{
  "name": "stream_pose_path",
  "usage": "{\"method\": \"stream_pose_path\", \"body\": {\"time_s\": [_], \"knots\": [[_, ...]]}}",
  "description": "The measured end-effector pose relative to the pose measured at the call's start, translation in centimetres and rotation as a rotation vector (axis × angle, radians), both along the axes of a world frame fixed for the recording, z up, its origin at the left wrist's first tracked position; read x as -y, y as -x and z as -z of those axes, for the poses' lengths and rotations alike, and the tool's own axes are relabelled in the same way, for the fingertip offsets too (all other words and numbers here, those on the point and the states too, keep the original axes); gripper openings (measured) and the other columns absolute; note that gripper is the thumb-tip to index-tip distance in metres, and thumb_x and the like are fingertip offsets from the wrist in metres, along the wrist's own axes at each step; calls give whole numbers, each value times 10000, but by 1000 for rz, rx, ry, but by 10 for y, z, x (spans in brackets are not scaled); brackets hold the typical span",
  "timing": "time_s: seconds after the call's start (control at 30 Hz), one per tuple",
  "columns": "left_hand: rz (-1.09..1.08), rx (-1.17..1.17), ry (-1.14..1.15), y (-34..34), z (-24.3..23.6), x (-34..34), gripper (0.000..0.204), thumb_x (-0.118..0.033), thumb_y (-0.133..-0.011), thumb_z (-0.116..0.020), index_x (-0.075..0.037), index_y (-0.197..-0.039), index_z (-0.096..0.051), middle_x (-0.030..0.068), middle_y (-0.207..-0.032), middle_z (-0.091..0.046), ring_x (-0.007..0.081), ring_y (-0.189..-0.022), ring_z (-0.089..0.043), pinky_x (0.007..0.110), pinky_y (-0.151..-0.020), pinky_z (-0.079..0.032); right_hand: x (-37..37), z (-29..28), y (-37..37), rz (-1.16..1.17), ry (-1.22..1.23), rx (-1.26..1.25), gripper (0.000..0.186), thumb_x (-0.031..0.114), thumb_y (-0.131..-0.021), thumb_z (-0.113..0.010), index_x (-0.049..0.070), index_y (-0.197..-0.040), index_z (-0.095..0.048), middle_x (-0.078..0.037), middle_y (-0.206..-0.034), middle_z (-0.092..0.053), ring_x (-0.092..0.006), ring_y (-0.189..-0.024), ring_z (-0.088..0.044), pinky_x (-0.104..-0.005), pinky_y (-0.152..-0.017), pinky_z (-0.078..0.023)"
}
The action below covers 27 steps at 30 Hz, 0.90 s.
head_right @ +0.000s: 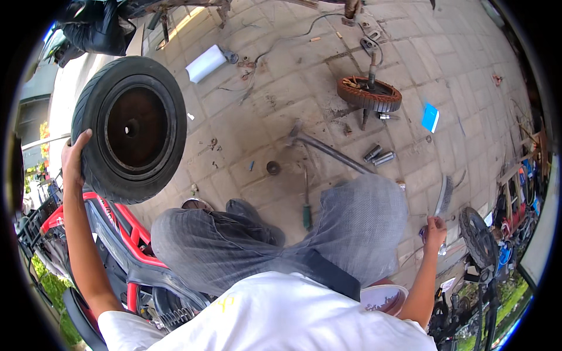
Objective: The person connects a battery charger to a power strip and plugs it into a wall socket to charge a scooter. They then move to a tire and use a wrench to loosen the lug nuts on the wheel.
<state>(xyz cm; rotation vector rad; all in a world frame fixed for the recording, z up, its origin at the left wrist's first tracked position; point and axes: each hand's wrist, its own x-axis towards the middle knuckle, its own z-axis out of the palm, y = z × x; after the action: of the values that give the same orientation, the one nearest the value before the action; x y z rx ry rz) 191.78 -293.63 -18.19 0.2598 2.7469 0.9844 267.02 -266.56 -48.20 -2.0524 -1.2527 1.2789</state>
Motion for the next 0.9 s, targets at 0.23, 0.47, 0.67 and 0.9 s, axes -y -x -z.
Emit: {"method": "stream_pose_path", "body": {"time_s": [0.23,0.47,0.67,0.9], "knots": [[-107,-237,23,9,69,74,677,-352,-636,-770,94,-1079,-520,166,-995,-589,229,-869,-580,310,-800,-451,-27,-26,83,-297,-53,150,214,123,-771,-673,-14,-886,-557,-2,-677,-543,-63,-521,-466,-207,-468,-362],[-158,-176,134,29,96,119,656,-368,-652,-750,95,-1057,-522,169,-985,-601,222,-858,-583,299,-777,-452,-73,-85,167,-595,-154,109,232,102,-776,-681,-14,-943,-569,15,-771,-549,-43,-680,-482,-186,-651,-406],[-153,-226,176,35,129,125,708,-385,-616,-763,110,-1065,-531,185,-1006,-599,240,-898,-577,301,-810,-435,-84,-129,244,-727,-320,-31,273,119,-770,-691,-7,-978,-565,27,-807,-538,-36,-699,-470,-177,-650,-392],[-141,-128,104,64,98,79,652,-306,-599,-777,120,-1033,-543,167,-956,-612,230,-827,-591,299,-761,-456,-60,-144,257,-802,-251,1,309,140,-739,-709,-17,-961,-564,3,-800,-542,-66,-738,-492,-208,-687,-414]]}}
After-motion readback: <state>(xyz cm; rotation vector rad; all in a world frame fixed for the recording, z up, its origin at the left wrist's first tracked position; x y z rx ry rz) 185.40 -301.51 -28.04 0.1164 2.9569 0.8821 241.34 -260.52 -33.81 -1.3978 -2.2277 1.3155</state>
